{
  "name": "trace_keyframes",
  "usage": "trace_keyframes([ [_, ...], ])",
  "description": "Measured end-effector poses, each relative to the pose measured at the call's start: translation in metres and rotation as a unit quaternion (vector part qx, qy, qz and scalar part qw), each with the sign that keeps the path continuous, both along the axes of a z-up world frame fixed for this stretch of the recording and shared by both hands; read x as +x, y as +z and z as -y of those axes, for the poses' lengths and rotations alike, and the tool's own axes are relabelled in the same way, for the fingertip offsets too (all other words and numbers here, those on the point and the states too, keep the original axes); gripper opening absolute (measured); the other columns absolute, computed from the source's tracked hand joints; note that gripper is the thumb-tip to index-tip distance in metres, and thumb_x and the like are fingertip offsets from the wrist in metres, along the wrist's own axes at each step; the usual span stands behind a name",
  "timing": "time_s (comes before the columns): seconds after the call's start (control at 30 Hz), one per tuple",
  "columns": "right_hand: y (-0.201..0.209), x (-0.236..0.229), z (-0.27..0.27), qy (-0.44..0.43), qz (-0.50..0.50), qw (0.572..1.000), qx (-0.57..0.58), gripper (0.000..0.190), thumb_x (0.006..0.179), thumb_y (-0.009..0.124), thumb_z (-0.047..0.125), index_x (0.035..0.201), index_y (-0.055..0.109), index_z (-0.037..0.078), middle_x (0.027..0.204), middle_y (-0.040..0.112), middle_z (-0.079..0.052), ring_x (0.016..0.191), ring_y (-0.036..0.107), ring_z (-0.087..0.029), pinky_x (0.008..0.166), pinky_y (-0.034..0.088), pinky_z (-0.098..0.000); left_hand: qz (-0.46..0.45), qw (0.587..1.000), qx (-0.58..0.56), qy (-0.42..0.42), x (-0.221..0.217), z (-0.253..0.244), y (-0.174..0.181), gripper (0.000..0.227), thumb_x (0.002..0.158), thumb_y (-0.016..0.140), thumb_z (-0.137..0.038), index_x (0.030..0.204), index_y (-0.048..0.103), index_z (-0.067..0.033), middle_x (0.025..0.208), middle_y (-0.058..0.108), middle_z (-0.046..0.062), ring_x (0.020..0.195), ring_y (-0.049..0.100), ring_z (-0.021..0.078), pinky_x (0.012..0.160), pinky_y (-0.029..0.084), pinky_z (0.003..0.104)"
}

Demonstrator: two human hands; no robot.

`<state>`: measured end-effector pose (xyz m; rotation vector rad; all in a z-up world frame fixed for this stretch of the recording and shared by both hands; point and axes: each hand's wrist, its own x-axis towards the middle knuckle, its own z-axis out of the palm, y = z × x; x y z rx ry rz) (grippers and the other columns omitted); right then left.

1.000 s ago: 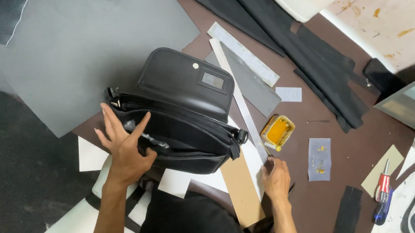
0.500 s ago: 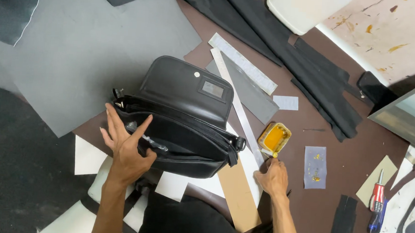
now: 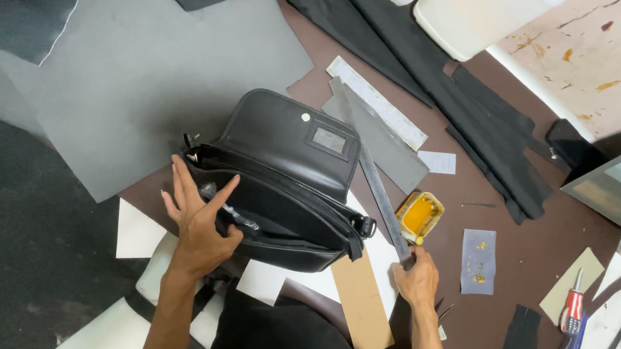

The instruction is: Measuring, cutting, and fitting cardboard templates into a leather handbag

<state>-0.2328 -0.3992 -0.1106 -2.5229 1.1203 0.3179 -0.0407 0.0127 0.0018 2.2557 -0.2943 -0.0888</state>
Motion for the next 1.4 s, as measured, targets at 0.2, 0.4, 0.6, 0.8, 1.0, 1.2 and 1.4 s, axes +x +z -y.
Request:
trace_keyframes([
  [0.2, 0.006, -0.001, 0.002, -0.091, 0.099, 0.986, 0.096, 0.024, 0.076, 0.073, 0.019, 0.099, 0.072, 0.01, 0.083, 0.072, -0.013, 0.081, 0.07, -0.032, 0.073, 0.052, -0.0444, -0.012, 1.0, 0.023, 0.002, 0.003, -0.001, -0.002, 0.091, 0.058, 0.07, -0.005, 0.146, 0.06, -0.0275, 0.17, -0.013, 0.029, 0.155, -0.011, 0.0531, 0.107, -0.003, 0.085],
  [0.4, 0.015, 0.006, -0.013, -0.113, 0.147, 0.977, 0.105, 0.026, 0.087, 0.074, 0.039, 0.088, 0.068, 0.014, 0.068, 0.059, 0.002, 0.06, 0.047, -0.014, 0.066, 0.042, -0.0315, -0.019, 0.999, 0.028, -0.012, 0.003, 0.001, 0.008, 0.085, 0.065, 0.061, -0.001, 0.147, 0.058, -0.0253, 0.168, -0.025, 0.026, 0.157, -0.015, 0.0526, 0.115, -0.01, 0.077],
  [0.6, 0.023, 0.006, -0.023, -0.106, 0.182, 0.975, 0.069, 0.027, 0.088, 0.071, 0.044, 0.091, 0.068, 0.018, 0.066, 0.056, 0.003, 0.061, 0.049, -0.015, 0.063, 0.042, -0.0337, -0.041, 0.998, 0.04, -0.01, 0.004, 0.002, 0.011, 0.085, 0.064, 0.062, -0.002, 0.146, 0.059, -0.0265, 0.168, -0.026, 0.025, 0.158, -0.013, 0.0522, 0.117, -0.009, 0.074],
  [0.8, 0.043, 0.014, -0.022, -0.131, 0.27, 0.943, 0.145, 0.025, 0.092, 0.074, 0.035, 0.089, 0.063, 0.013, 0.071, 0.065, 0.001, 0.065, 0.05, -0.011, 0.066, 0.041, -0.0282, -0.03, 0.999, 0.037, -0.015, 0.002, 0.001, 0.01, 0.084, 0.067, 0.062, -0.002, 0.148, 0.058, -0.0255, 0.168, -0.026, 0.024, 0.159, -0.017, 0.0506, 0.117, -0.009, 0.076],
  [1.0, 0.064, 0.025, -0.011, -0.196, 0.442, 0.857, 0.178, 0.018, 0.107, 0.063, 0.019, 0.094, 0.062, 0.007, 0.061, 0.06, -0.007, 0.046, 0.055, -0.014, 0.045, 0.044, -0.0239, 0.012, 1.0, 0.017, 0.005, 0.004, 0.002, 0.0, 0.088, 0.058, 0.071, -0.005, 0.144, 0.063, -0.0233, 0.171, -0.011, 0.031, 0.156, -0.006, 0.0547, 0.108, -0.001, 0.085],
  [1.2, 0.115, 0.037, 0.016, -0.162, 0.508, 0.829, 0.167, 0.036, 0.116, 0.058, 0.027, 0.083, 0.055, 0.013, 0.05, 0.048, -0.011, 0.032, 0.045, -0.017, 0.032, 0.035, -0.0253, 0.019, 1.0, -0.012, 0.002, 0.004, 0.003, 0.007, 0.087, 0.059, 0.07, -0.001, 0.144, 0.063, -0.0201, 0.169, -0.008, 0.034, 0.154, -0.006, 0.0566, 0.107, -0.003, 0.085],
  [1.4, 0.215, 0.01, 0.15, 0.082, 0.355, 0.931, 0.025, 0.014, 0.111, 0.081, -0.001, 0.107, 0.068, 0.002, 0.076, 0.059, -0.016, 0.06, 0.053, -0.018, 0.058, 0.042, -0.0284, 0.005, 1.0, 0.005, 0.0, 0.004, 0.001, -0.002, 0.084, 0.058, 0.07, -0.006, 0.141, 0.064, -0.0183, 0.169, -0.01, 0.032, 0.156, -0.009, 0.0515, 0.108, -0.002, 0.085],
])
